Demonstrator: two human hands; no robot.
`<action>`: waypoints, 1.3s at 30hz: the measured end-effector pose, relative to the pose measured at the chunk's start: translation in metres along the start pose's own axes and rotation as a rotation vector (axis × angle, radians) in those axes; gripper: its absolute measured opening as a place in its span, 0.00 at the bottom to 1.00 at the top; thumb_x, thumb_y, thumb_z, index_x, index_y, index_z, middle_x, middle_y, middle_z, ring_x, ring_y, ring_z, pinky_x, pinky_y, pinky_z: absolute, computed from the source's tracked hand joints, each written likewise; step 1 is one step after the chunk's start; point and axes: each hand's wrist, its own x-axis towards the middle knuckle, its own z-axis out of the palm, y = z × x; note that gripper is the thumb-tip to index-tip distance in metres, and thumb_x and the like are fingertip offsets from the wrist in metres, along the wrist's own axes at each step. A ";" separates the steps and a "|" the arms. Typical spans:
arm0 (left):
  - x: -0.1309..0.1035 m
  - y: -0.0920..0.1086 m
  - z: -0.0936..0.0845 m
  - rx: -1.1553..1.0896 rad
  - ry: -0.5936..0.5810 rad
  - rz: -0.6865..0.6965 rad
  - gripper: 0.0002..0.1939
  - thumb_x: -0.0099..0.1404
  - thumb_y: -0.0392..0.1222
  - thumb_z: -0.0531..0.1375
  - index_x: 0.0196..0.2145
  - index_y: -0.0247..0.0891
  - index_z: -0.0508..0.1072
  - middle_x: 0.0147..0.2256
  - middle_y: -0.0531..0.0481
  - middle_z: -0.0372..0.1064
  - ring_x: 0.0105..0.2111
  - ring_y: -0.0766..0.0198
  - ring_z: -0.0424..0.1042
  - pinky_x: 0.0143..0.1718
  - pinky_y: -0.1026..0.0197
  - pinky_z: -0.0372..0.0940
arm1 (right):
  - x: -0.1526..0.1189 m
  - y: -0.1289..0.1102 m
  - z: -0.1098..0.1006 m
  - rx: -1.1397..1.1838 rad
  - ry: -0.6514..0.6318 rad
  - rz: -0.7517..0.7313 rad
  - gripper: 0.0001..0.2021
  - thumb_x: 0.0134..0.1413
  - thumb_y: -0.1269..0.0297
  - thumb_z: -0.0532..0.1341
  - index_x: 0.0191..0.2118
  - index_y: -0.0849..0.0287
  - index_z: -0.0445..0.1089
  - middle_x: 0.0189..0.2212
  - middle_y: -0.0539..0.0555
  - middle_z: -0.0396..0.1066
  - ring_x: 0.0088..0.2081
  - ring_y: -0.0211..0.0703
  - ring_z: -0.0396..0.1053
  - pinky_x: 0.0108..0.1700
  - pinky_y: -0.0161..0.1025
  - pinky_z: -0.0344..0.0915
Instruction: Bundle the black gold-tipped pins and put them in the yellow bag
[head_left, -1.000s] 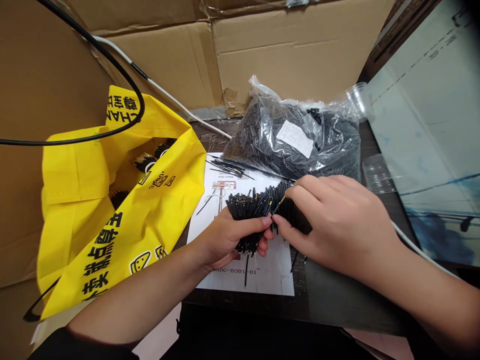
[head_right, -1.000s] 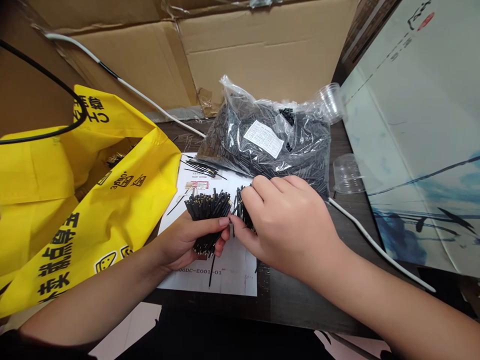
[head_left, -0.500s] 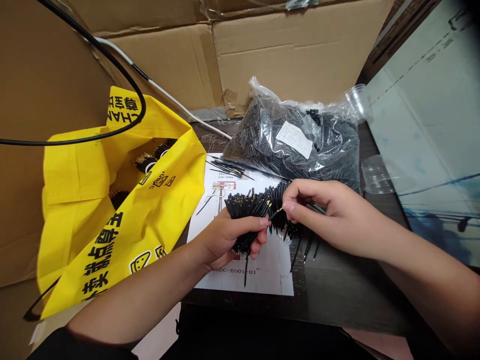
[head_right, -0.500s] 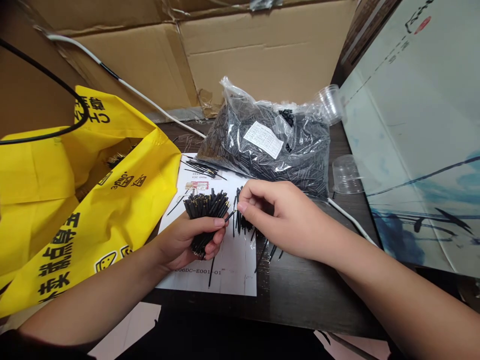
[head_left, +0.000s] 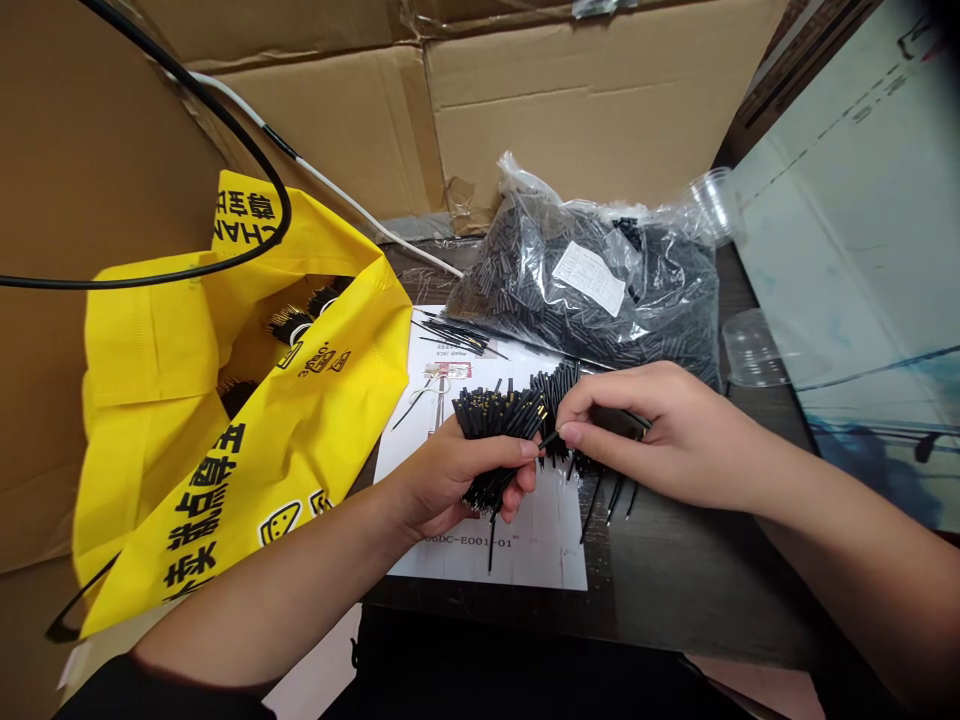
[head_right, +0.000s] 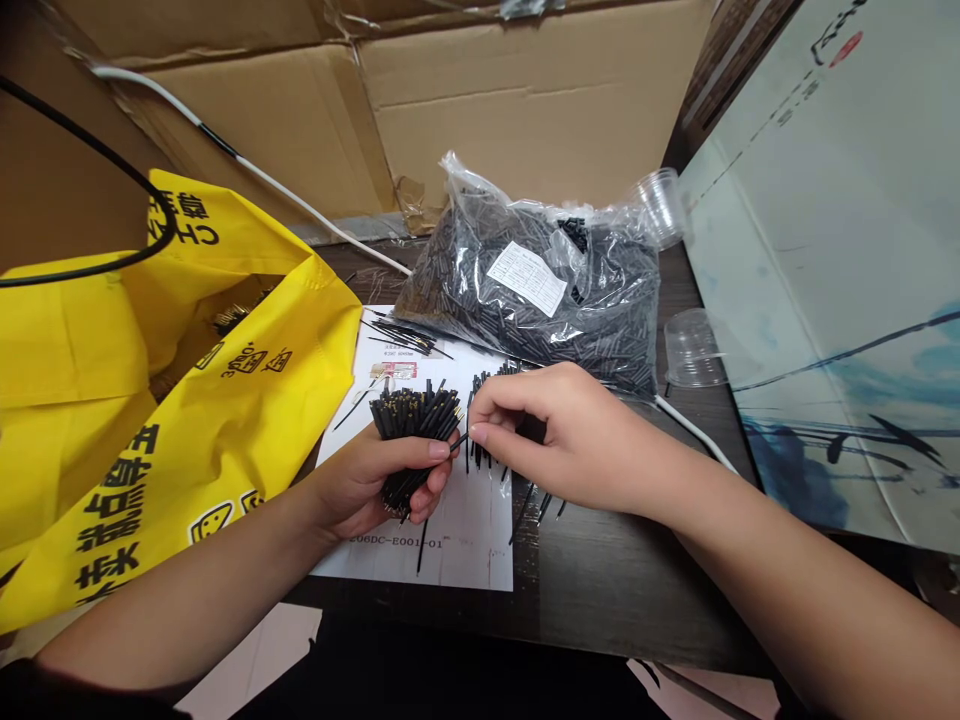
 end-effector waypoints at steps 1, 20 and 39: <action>0.000 0.000 0.000 0.001 0.002 0.000 0.12 0.56 0.43 0.72 0.32 0.34 0.76 0.21 0.53 0.71 0.17 0.71 0.67 0.17 0.68 0.66 | 0.000 0.000 0.000 0.001 0.004 0.002 0.06 0.66 0.66 0.62 0.37 0.57 0.76 0.30 0.46 0.77 0.29 0.32 0.71 0.33 0.31 0.66; 0.001 -0.002 0.000 -0.058 -0.152 0.018 0.22 0.56 0.53 0.74 0.33 0.32 0.75 0.23 0.53 0.69 0.18 0.72 0.68 0.20 0.69 0.67 | 0.009 -0.010 -0.001 -0.010 0.019 0.032 0.08 0.66 0.65 0.62 0.33 0.57 0.74 0.27 0.47 0.73 0.28 0.33 0.67 0.32 0.33 0.64; -0.003 -0.001 0.001 -0.120 -0.297 0.094 0.16 0.69 0.43 0.63 0.27 0.34 0.66 0.19 0.58 0.55 0.19 0.75 0.55 0.22 0.72 0.58 | -0.005 -0.012 0.017 -0.420 0.357 -0.194 0.08 0.65 0.66 0.65 0.48 0.59 0.73 0.37 0.55 0.78 0.38 0.44 0.74 0.44 0.44 0.71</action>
